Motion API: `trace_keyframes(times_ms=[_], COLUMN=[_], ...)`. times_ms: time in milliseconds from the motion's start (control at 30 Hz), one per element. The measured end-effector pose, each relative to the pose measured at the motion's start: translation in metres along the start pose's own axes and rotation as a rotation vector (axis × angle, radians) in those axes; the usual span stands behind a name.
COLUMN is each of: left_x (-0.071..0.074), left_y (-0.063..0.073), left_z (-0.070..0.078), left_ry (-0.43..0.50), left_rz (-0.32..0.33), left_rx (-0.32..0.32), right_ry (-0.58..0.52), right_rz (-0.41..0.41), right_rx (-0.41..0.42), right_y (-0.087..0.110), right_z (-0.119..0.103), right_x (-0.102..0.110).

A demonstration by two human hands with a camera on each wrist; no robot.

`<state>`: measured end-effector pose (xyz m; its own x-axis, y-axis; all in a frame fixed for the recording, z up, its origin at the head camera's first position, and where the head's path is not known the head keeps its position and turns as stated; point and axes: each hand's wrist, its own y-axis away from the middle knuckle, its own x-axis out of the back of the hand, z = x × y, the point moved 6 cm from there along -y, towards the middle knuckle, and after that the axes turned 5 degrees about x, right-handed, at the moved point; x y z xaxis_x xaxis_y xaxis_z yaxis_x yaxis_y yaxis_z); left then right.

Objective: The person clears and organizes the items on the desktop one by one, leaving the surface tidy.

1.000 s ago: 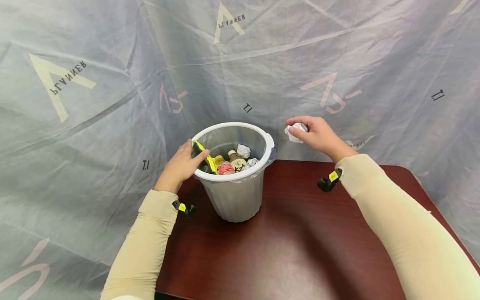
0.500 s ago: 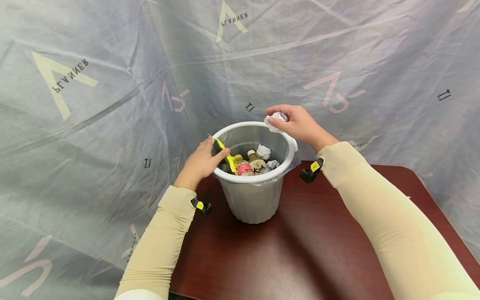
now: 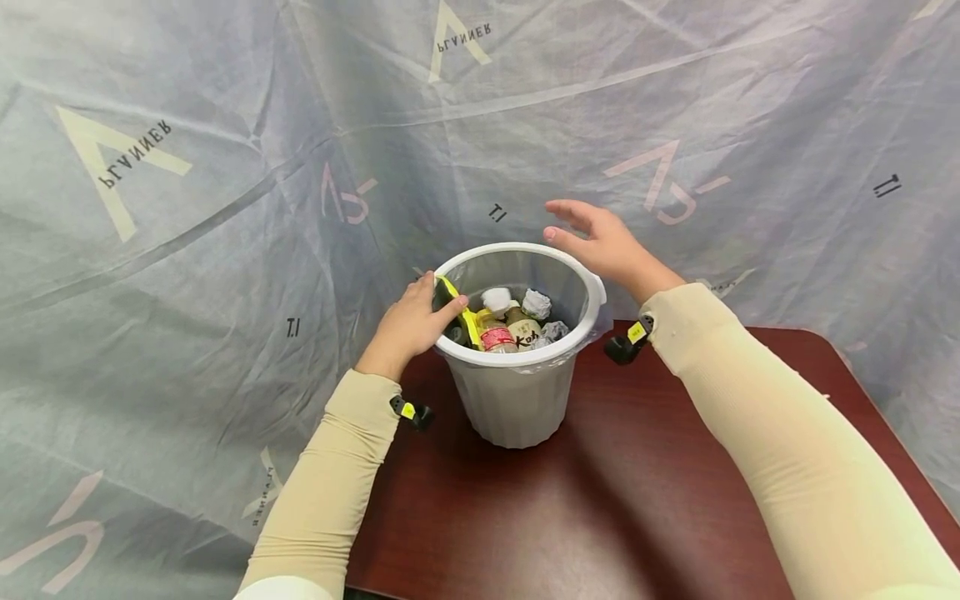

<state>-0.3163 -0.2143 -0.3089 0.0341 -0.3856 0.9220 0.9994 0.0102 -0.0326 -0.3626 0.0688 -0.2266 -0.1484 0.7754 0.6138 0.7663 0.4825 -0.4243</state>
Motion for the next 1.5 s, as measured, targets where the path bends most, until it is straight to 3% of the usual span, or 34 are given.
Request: trace_keyframes(times_ms=[133, 300, 400, 600, 933, 1200, 1500], left_x=[-0.002, -0.006, -0.009, -0.016, -0.043, -0.052, -0.052], left_y=[-0.001, -0.005, -0.011, -0.029, -0.06, -0.063, -0.059], left_z=[0.005, 0.011, 0.017, 0.035, 0.086, 0.116, 0.123], left_ry=[-0.002, -0.012, -0.013, -0.008, 0.002, 0.053, 0.014], left_rz=[0.0, -0.006, 0.006, 0.02, -0.03, -0.04, -0.022], left_rx=[-0.006, -0.028, -0.045, -0.067, -0.146, -0.162, -0.168], right_ry=[0.118, 0.225, 0.271, 0.317, 0.351, 0.367, 0.354], right_rz=[-0.021, -0.186, -0.24, -0.216, -0.177, -0.153, -0.132], right_rx=[-0.047, -0.143, -0.169, -0.197, -0.309, -0.313, -0.317], right_y=[0.006, 0.024, 0.032, 0.04, 0.074, 0.09, 0.096], right_z=[0.014, 0.048, 0.061, 0.072, 0.093, 0.101, 0.1], right_x=[-0.001, -0.022, -0.029, -0.013, 0.031, 0.059, 0.063])
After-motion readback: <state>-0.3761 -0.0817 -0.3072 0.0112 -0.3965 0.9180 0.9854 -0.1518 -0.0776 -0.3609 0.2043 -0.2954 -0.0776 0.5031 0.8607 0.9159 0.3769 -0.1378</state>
